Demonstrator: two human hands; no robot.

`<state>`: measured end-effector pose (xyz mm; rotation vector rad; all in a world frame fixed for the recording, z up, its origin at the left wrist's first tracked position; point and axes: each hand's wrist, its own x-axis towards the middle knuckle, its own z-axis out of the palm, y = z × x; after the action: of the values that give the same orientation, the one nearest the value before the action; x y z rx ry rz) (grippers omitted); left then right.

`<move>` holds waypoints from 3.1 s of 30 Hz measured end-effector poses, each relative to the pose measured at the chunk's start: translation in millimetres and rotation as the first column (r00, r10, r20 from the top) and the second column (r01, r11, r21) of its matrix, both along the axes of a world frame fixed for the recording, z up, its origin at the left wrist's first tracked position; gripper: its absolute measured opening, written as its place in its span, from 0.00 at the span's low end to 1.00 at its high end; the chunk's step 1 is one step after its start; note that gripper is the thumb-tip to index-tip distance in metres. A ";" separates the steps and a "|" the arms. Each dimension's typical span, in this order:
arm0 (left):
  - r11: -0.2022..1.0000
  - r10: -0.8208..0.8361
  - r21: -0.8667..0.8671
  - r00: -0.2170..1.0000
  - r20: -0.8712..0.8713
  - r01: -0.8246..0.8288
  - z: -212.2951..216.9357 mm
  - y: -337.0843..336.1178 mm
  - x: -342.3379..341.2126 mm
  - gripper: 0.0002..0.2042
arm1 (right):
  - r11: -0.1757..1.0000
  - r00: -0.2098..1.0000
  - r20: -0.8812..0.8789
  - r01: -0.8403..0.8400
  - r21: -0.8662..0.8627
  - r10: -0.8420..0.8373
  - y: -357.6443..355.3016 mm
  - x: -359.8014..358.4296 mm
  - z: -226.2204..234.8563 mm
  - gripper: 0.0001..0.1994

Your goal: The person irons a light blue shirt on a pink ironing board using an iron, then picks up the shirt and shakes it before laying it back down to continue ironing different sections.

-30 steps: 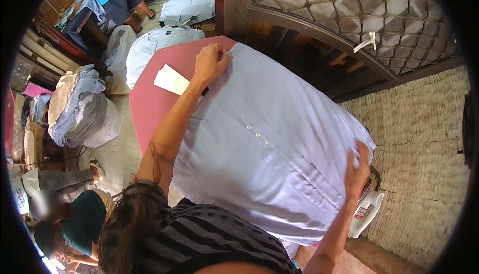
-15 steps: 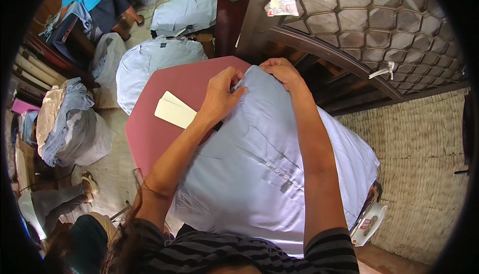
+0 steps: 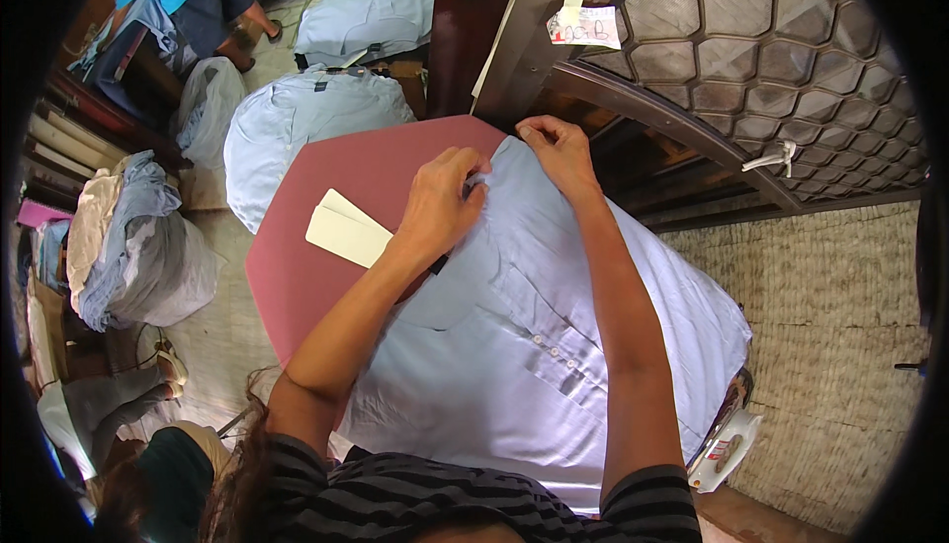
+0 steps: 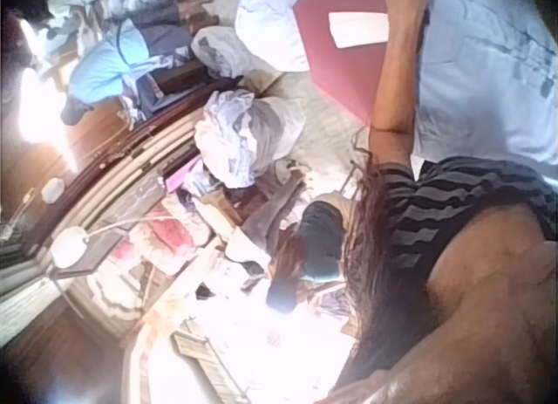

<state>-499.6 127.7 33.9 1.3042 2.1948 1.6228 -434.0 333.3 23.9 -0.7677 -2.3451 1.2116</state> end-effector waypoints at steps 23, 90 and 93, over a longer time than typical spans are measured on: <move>0.998 0.050 0.051 0.975 -0.216 -0.040 -15.2 -5.1 -7.3 0.12 | 0.972 0.997 -0.071 0.048 0.231 -0.033 -12.8 -6.2 -4.6 0.09; 0.959 0.040 -0.209 0.821 -0.570 -0.192 -29.1 0.4 -4.7 0.23 | 0.899 0.944 0.235 0.114 0.423 -0.231 -56.5 316.3 157.3 0.18; 0.954 0.005 -0.253 0.852 -0.524 -0.162 -24.1 1.2 -1.7 0.25 | 0.899 0.966 0.251 -0.061 0.434 -0.055 -52.1 224.7 144.0 0.18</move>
<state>-501.4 128.9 9.8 1.7235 2.6922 0.9766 -209.4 281.2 168.0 -0.7952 -2.6884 0.5610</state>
